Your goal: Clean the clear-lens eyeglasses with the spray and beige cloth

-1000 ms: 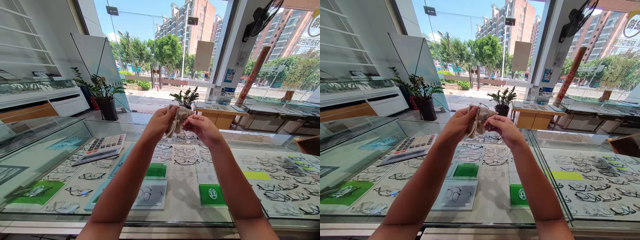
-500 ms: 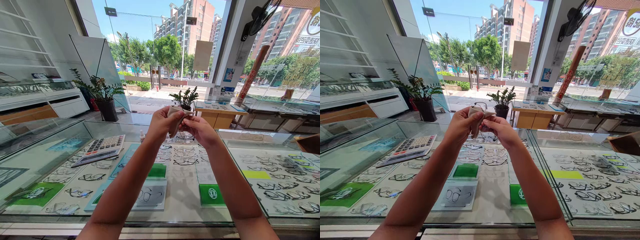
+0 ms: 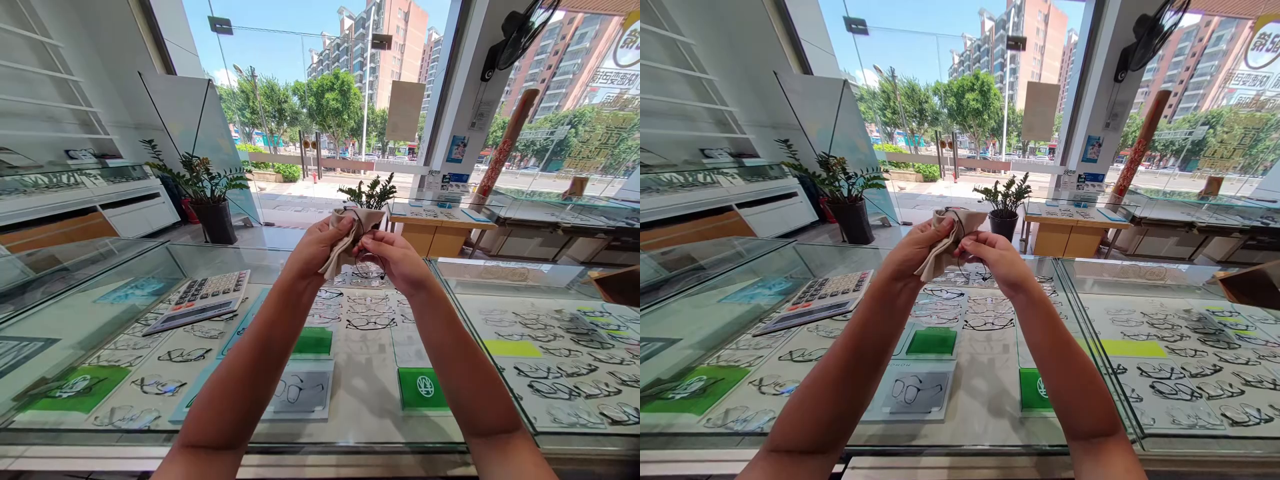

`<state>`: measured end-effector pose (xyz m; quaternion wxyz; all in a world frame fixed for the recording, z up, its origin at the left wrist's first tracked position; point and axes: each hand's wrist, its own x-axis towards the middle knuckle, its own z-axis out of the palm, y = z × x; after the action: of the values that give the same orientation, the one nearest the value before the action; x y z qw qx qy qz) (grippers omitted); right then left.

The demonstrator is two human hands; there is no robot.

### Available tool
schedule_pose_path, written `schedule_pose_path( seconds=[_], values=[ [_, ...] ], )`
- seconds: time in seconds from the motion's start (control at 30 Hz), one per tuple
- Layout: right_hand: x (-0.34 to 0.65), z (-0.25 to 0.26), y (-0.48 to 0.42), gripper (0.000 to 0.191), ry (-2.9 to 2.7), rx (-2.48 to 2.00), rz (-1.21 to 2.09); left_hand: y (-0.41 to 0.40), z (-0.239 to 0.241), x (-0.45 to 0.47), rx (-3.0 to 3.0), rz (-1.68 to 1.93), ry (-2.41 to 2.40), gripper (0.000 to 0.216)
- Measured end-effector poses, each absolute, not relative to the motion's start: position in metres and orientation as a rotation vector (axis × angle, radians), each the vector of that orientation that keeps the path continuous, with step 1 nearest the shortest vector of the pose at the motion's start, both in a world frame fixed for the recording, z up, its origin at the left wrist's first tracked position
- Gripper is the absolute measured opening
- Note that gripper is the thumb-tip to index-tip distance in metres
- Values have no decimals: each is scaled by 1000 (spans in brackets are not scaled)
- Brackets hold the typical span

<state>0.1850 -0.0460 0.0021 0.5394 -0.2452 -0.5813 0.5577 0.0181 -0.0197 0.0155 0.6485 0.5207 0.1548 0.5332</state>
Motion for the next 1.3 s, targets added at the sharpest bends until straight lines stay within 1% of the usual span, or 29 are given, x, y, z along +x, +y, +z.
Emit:
schedule_pose_path(
  seconds=[0.27,0.43,0.57,0.7,0.83,0.9,0.97,1.07,1.17,1.3],
  values=[
    [187,5,-49,27,-1372,-546,1356,-20,14,22,1184,1207,234,35],
    [190,6,-50,27,-1349,-559,1383,-23,13,20,1278,1210,249,31],
    [189,6,-51,27,-1342,-564,1396,-22,12,18,1413,1292,300,30],
    [185,6,-53,27,-1360,-548,1409,-23,8,28,1444,1500,350,31],
    [184,6,-55,27,-1412,-569,1359,-26,5,37,1378,1607,393,43],
    [186,6,-55,24,-1437,-581,1326,-26,7,35,1379,1539,381,50],
    [190,8,-55,20,-1444,-589,1309,-23,10,26,1426,1392,345,52],
    [196,11,-54,17,-1420,-592,1323,-19,16,10,1501,1226,301,44],
    [199,12,-54,16,-1406,-593,1342,-19,18,3,1572,1203,292,31],
    [198,12,-55,18,-1371,-576,1383,-25,15,13,1567,1320,292,32]
  ],
)
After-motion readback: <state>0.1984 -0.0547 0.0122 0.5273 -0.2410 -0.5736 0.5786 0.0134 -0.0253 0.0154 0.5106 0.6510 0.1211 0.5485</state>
